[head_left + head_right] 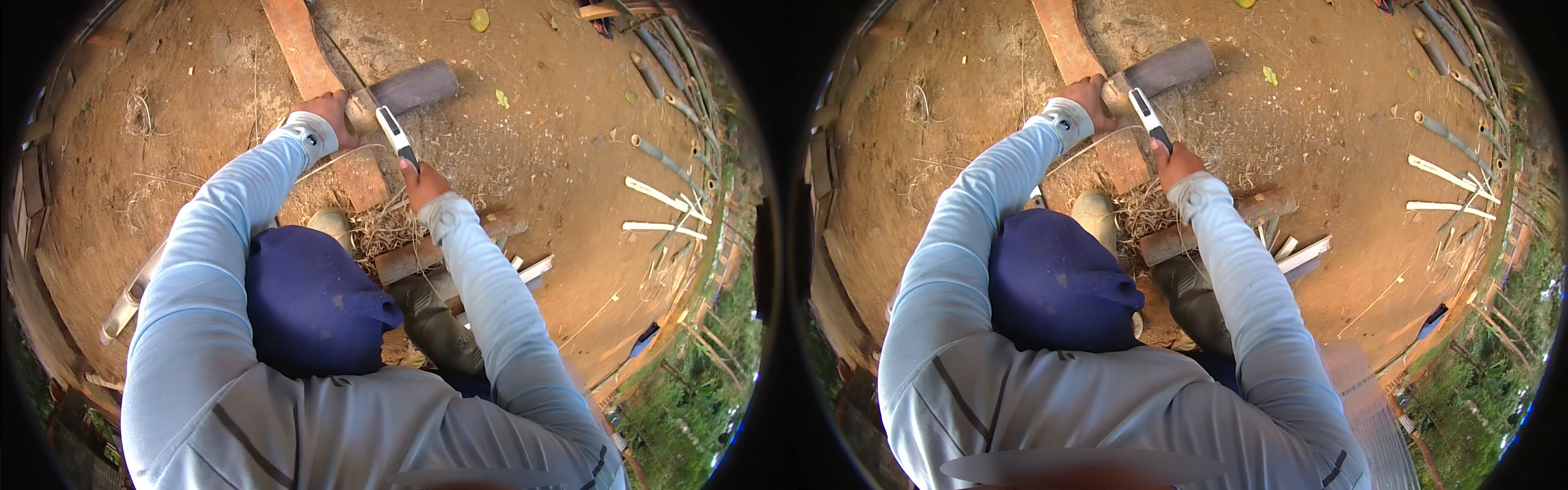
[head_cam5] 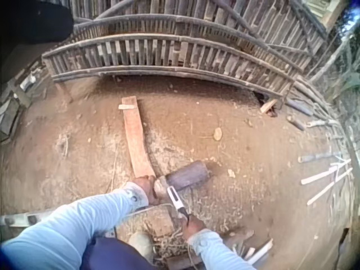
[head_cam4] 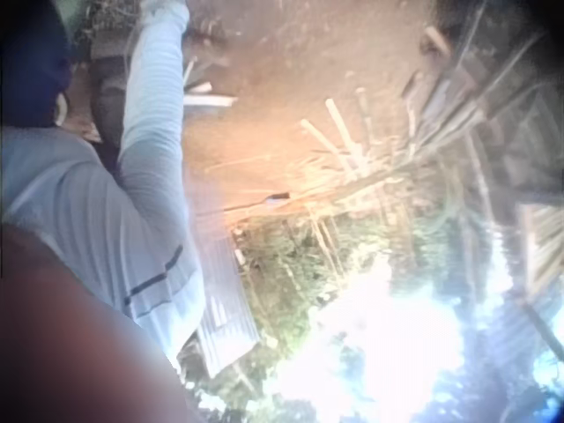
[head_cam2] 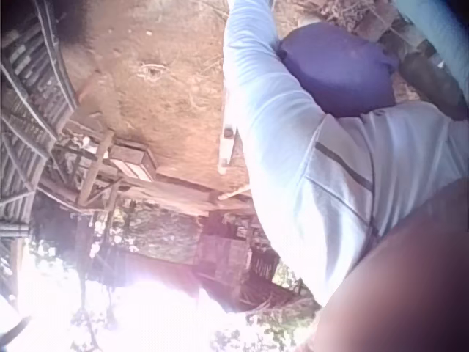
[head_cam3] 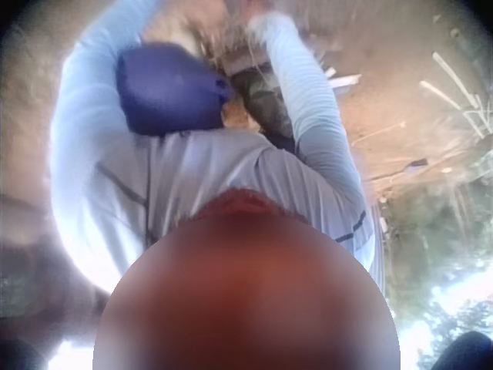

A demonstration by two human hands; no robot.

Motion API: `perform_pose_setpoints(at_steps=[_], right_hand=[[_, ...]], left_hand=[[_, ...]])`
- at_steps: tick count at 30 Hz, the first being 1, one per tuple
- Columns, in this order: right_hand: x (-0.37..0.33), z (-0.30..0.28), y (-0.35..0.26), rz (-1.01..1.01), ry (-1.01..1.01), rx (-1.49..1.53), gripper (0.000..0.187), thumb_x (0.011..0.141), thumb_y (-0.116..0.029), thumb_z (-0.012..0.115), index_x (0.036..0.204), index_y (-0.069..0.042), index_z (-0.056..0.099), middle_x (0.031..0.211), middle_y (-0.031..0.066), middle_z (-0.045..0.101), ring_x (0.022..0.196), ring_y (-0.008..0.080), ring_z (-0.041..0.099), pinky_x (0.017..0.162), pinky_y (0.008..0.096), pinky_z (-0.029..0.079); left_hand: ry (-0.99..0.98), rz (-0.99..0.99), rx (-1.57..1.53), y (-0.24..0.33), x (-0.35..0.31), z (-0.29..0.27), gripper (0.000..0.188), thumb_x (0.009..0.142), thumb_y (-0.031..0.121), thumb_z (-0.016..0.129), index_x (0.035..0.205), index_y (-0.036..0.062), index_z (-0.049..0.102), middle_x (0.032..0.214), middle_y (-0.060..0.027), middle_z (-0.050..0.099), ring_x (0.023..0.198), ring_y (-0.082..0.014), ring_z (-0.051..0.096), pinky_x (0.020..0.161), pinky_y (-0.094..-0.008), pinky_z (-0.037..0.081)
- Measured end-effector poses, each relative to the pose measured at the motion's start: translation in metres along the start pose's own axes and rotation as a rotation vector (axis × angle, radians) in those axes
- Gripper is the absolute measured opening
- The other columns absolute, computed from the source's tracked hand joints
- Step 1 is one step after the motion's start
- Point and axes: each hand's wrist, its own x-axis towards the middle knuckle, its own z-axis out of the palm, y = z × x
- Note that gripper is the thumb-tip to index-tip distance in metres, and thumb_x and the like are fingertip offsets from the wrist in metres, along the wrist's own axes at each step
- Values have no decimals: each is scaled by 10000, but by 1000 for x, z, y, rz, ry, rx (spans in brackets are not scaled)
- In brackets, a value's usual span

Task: The person uses a hand saw to cut a section of bamboo while seated on the ground. After cutting, the person picks up a machete and uses it to split the bamboo piece lengthwise.

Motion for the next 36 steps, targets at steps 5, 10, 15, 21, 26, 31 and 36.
perform_pose_setpoints(at_steps=[5, 10, 15, 21, 26, 31, 36], right_hand=[[-105, 17, 136, -313, 187, 86, 504, 1037, -459, 439, 1090, 14, 604, 925, 262, 660, 864, 451, 642, 779, 498, 490], [12, 9, 36, -194, 98, 13, 613, 1024, -561, 380, 1021, 10, 605, 871, 260, 655, 859, 468, 628, 729, 501, 472], [-60, 30, 95, -293, 213, 74, 593, 1013, -537, 442, 1108, 24, 609, 899, 276, 655, 878, 475, 634, 753, 515, 479], [-23, -4, 32, -127, 1, 19, 588, 1039, -527, 357, 1123, 4, 593, 971, 277, 654, 956, 445, 633, 805, 499, 489], [-51, 7, 48, -39, -18, -4, 615, 1038, -520, 356, 1209, 34, 558, 1118, 307, 635, 1073, 464, 617, 894, 500, 481], [-42, 17, 98, -238, 98, -23, 523, 1039, -459, 411, 1138, 17, 604, 966, 291, 661, 979, 471, 631, 839, 496, 486], [-10, 7, 17, -57, 5, -25, 619, 1028, -536, 382, 1170, 35, 575, 1021, 294, 660, 1014, 471, 628, 834, 500, 490]], left_hand=[[38, 0, 24, -5, -3, 1, 902, 694, 519, 790, 1365, 14, 460, 1209, -224, 631, 1086, -365, 659, 946, -427, 542], [3, 5, -46, -4, 11, 3, 912, 685, 519, 805, 1384, 38, 472, 1205, -212, 639, 1105, -352, 652, 946, -431, 537], [108, 26, -13, -10, -3, 13, 856, 695, 454, 805, 1354, 20, 471, 1210, -218, 623, 1061, -373, 664, 936, -422, 544], [109, 20, -5, 1, -1, 10, 807, 729, 458, 788, 1326, 6, 487, 1216, -224, 616, 1060, -353, 667, 921, -429, 554], [46, 11, -34, -10, 0, 0, 801, 723, 456, 791, 1314, 3, 495, 1175, -219, 635, 1053, -351, 667, 917, -426, 556], [109, 29, -52, -1, -4, 4, 781, 697, 443, 799, 1273, 1, 513, 1145, -226, 643, 1048, -376, 663, 921, -425, 544], [46, 26, -48, -5, -2, 3, 840, 672, 494, 796, 1304, 23, 505, 1167, -219, 643, 1076, -373, 658, 932, -425, 539]])
